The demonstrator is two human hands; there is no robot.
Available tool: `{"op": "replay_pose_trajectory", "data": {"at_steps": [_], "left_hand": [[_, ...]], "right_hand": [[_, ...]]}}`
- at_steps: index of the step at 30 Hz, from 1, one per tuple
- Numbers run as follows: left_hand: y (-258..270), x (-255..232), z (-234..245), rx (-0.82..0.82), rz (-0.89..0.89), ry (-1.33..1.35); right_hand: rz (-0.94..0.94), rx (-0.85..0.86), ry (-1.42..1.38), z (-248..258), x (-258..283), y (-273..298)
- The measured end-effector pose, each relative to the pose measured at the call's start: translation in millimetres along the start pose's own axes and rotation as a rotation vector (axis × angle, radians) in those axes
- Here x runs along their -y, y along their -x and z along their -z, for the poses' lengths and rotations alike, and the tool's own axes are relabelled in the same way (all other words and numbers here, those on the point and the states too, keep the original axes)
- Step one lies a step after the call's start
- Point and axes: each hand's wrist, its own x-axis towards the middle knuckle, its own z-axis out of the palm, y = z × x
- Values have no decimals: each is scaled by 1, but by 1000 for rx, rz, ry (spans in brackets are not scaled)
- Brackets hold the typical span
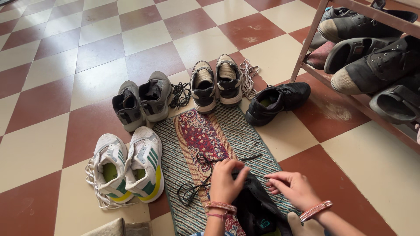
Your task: The person unlaces a black sneaker, then re-laces it by threading the laces through the eyelets and tying a knot. The person repeats the same unlacing and relacing process on the matching black sneaker.
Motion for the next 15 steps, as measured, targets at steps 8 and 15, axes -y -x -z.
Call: {"op": "replay_pose_trajectory", "data": {"at_steps": [8, 15], "left_hand": [[0, 2, -33, 181, 97, 308], [-9, 13, -40, -24, 363, 358]], "right_hand": [[113, -146, -53, -17, 6, -7], [724, -222, 749, -14, 9, -59]]}}
